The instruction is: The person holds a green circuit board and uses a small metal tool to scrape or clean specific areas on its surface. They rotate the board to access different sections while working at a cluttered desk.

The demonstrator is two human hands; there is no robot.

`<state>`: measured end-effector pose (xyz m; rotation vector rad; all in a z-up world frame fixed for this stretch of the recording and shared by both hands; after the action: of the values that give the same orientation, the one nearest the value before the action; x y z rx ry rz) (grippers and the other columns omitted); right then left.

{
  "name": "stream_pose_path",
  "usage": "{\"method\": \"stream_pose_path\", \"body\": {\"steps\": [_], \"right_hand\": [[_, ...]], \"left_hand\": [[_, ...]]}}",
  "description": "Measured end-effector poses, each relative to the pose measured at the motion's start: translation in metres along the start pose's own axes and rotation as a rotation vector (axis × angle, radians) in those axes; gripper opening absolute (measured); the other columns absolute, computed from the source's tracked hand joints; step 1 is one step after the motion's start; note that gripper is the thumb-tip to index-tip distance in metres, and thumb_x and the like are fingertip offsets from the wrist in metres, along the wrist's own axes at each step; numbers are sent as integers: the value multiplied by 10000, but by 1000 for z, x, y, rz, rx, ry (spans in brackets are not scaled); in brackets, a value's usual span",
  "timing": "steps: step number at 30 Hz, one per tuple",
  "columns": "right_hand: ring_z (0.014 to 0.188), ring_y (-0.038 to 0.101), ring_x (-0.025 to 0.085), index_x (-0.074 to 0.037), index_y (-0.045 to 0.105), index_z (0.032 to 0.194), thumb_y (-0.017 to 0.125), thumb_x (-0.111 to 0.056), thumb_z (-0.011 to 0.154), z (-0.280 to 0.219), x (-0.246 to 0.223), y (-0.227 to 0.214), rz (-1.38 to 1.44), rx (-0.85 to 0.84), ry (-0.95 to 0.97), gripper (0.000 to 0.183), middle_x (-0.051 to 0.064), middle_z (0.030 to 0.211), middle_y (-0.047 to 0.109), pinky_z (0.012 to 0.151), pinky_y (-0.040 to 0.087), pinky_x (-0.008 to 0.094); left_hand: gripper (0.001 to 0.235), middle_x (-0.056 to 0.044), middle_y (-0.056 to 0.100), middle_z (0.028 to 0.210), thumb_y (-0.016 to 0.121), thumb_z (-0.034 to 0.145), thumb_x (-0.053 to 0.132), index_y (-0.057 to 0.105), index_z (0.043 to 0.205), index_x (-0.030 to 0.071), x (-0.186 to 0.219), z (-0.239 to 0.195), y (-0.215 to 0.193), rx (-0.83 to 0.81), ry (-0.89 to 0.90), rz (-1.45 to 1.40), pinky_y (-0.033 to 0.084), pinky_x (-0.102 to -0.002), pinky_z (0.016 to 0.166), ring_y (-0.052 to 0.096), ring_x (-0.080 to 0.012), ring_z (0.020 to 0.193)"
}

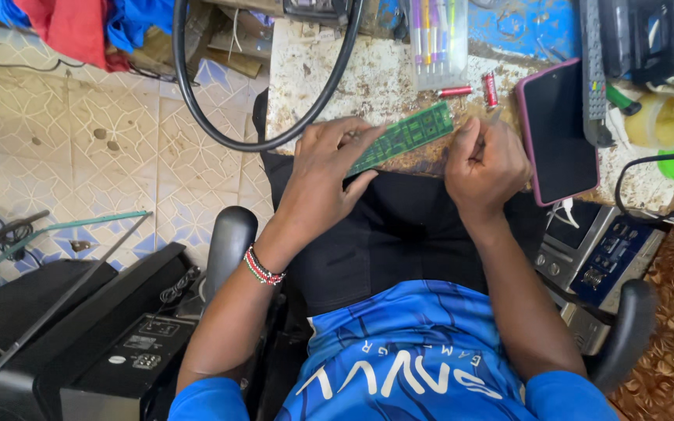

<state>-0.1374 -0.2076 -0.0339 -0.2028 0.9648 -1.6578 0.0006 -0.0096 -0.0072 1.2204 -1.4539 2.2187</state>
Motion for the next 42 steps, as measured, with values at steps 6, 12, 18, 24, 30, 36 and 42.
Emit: {"method": "stream_pose_path", "body": {"steps": [6, 12, 18, 24, 30, 36, 42], "right_hand": [[572, 448, 284, -50, 493, 773, 562, -127, 1141, -1, -10, -9, 8, -120, 7, 383, 79, 671, 459, 560, 317, 459], [564, 448, 240, -78, 499, 777, 456, -250, 1178, -8, -1, -16, 80, -65, -8, 439, 61, 664, 453, 550, 331, 427], [576, 495, 259, -66, 661, 911, 415, -296, 1187, -5, 7, -29, 253, -137, -53, 436, 69, 692, 506, 542, 318, 415], [659, 642, 175, -12, 733, 1019, 519, -282, 1148, 4, 13, -47, 560, -354, 101, 368, 54, 733, 663, 656, 481, 356], [574, 514, 138, -13, 725, 966, 551, -331, 1137, 6, 9, -46, 565, -407, 90, 400, 57, 740, 651, 554, 364, 332], [740, 622, 213, 25, 728, 1024, 563, -204, 1164, 6, 4, -38, 497, -416, 68, 316, 72, 776, 663, 705, 460, 371], [789, 651, 224, 87, 734, 1140, 510, -143, 1185, 10, -5, -29, 465, -447, 100, 324, 98, 796, 677, 763, 506, 374]], "left_hand": [[751, -142, 384, 1656, 789, 1071, 243, 293, 1615, 93, 17, -38, 0, 145, -121, 24, 317, -501, 1342, 420, -345, 1549], [628, -115, 461, 1585, 721, 1073, 250, 359, 1579, 162, 43, -78, 3, 391, -330, -58, 336, -466, 1341, 421, -309, 1527], [753, -133, 491, 1586, 710, 1059, 206, 207, 1616, 146, 51, -86, 17, 442, -328, -115, 365, -435, 1301, 494, -291, 1485], [576, -119, 553, 1182, 632, 1016, 301, 403, 1495, 78, 70, -51, 13, 429, -176, 101, 365, -441, 1080, 544, -286, 1132], [458, -175, 534, 1278, 706, 1021, 238, 549, 1394, 22, 47, -15, 16, 359, 10, 190, 473, -501, 1077, 539, -368, 1202], [489, -181, 552, 1380, 743, 1012, 184, 540, 1418, 1, 37, -19, 9, 287, -7, 174, 436, -560, 1195, 551, -390, 1318], [606, -157, 544, 1390, 834, 1011, 211, 495, 1488, 51, 21, -18, 10, 159, -46, 185, 425, -598, 1220, 467, -396, 1392]]}}
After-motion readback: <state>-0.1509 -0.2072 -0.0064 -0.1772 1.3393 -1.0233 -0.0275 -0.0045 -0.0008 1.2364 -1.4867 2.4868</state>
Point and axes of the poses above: each hand's wrist, its own z-axis towards the middle knuckle, its own y-axis out of the palm, x = y × z, the point moved 2 cm from there along z, towards the middle knuckle
